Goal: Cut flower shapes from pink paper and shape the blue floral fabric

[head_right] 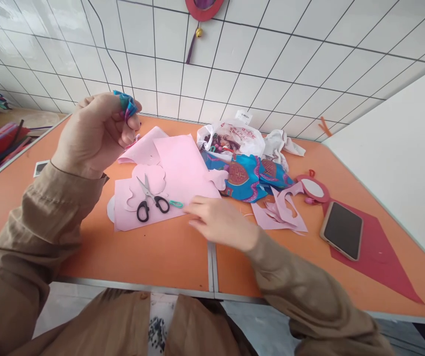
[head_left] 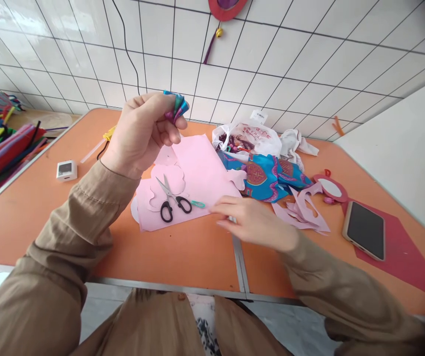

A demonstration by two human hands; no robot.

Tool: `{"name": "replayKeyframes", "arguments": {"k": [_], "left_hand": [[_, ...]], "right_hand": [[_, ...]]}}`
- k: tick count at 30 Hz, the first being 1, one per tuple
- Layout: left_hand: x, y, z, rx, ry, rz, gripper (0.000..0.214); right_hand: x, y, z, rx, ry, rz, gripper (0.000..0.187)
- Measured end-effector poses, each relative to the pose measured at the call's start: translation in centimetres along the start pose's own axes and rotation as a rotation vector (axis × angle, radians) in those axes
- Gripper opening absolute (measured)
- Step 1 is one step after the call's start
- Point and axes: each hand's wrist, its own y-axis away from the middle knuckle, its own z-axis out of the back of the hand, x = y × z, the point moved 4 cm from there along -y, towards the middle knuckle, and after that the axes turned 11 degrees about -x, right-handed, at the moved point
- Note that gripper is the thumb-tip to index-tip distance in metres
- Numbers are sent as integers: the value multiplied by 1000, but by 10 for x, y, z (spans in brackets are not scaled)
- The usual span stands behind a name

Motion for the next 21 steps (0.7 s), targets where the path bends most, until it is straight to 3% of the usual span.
{"name": "replayKeyframes", "arguments": {"k": [2,5,7,9,16,21], "left_hand": [[-2,1,0,2,-1,-5,26],[-3,2,2,-17,-2,-8,24],[-3,2,4,-29,-7,-5,23],[-4,1,5,-27,6,-15,21],[-6,-1,5,25,42,-71,24],[-5,0,4,23,7,-56,19]], "right_hand": [[20,-26,-18,18,-65,-51,31],[39,-59,-43,39,75,-180,42],[46,-72,-54,61,184,-239,52],[50,-78,-60,83,230,-262,49],[47,-79,-59,70,244,-253,32],[61,-89,-70,44,111,-33,27]]}}
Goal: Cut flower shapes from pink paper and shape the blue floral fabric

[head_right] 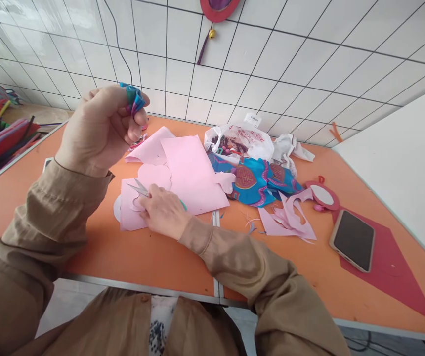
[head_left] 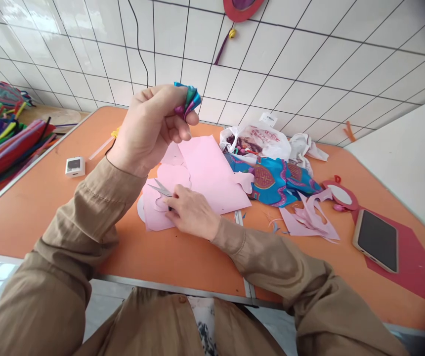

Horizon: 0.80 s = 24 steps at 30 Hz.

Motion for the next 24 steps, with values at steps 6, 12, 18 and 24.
{"name": "replayKeyframes", "arguments": {"k": [6,12,18,24], "left_hand": [[3,0,0,-41,40,64,19],[2,-1,2,-78,70,86,20],[-1,0,-2,14,86,10,26],[-3,1,-5,25,60,7,28]], "right_hand": [[14,-11,-13,71,21,116,25],[0,5,8,-18,94,-43,34],[-19,9,11,27,108,-108,24],[-20,8,7,-2,78,-110,31]]}}
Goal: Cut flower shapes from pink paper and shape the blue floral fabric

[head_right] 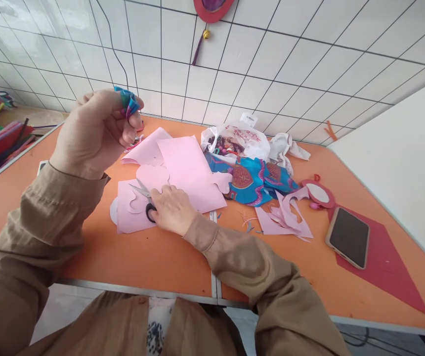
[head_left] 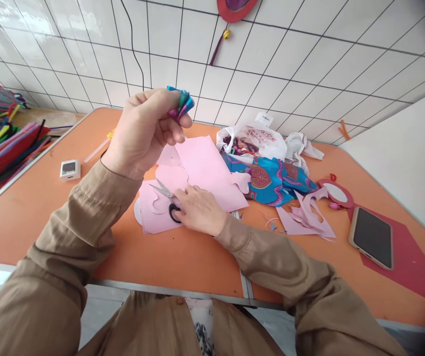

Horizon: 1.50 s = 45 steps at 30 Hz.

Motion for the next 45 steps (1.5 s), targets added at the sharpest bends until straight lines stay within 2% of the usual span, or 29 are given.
{"name": "replayKeyframes", "arguments": {"k": [3,6,10,12,15,19,23,26,30,38,42,45], "left_hand": [[0,0,0,-14,-9,-5,28],[1,-1,2,-35,-15,3,26],[2,-2,5,-64,-8,-4,23],[0,-4,7,-52,11,-28,24],[-7,-8,11,-71,53,-49,23],[-17,-12,17,-108,100,-37,23],[-23,-12,18,-121,135,-69,21],[-21,-11,16,-106,85,-43,21],[-20,-10,15,-97,52,-33,19],[-22,-9,17,-98,28,-58,16],[-23,-9,17,-131,26,-45,19],[-23,-8,15,-121,90,-54,22]], "right_hand": [[-2,2,5,3,-67,-44,37],[-10,5,19,-59,-114,-102,44],[-33,20,41,-171,-71,-200,42],[-47,35,47,-184,-47,-242,41],[-66,66,50,-172,-69,-271,41],[-79,106,48,-116,-126,-228,36],[-83,124,36,-46,-116,-181,41],[-83,121,27,0,-140,-91,46],[-85,109,24,-19,-200,18,49],[-90,98,21,-14,-243,191,39],[-85,92,24,-17,-242,203,34],[-77,81,29,-135,-258,166,22]]}}
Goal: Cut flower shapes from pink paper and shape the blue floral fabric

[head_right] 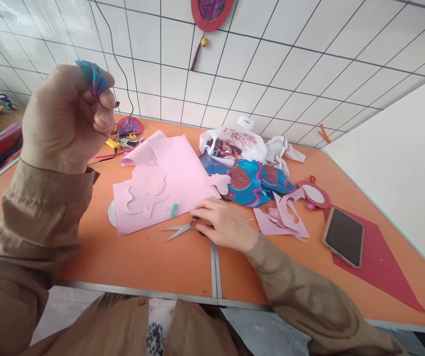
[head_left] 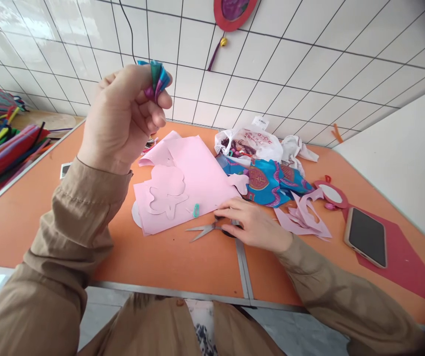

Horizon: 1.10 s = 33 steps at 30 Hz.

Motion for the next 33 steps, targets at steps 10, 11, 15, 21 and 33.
{"name": "replayKeyframes", "arguments": {"k": [10,11,15,21,33], "left_hand": [[4,-1,1,23,82,-2,23],[4,-1,1,41,95,-13,24],[4,-2,1,67,114,-22,23],[6,-2,1,70,92,-20,22],[8,-2,-1,50,56,22,22]], "right_hand": [[13,-47,-52,4,160,277,18],[12,-49,-54,5,164,277,19],[11,-51,-46,-8,-9,194,14],[-20,-53,-16,-146,-503,-411,10],[-82,-8,37,-12,-4,-557,12]]}}
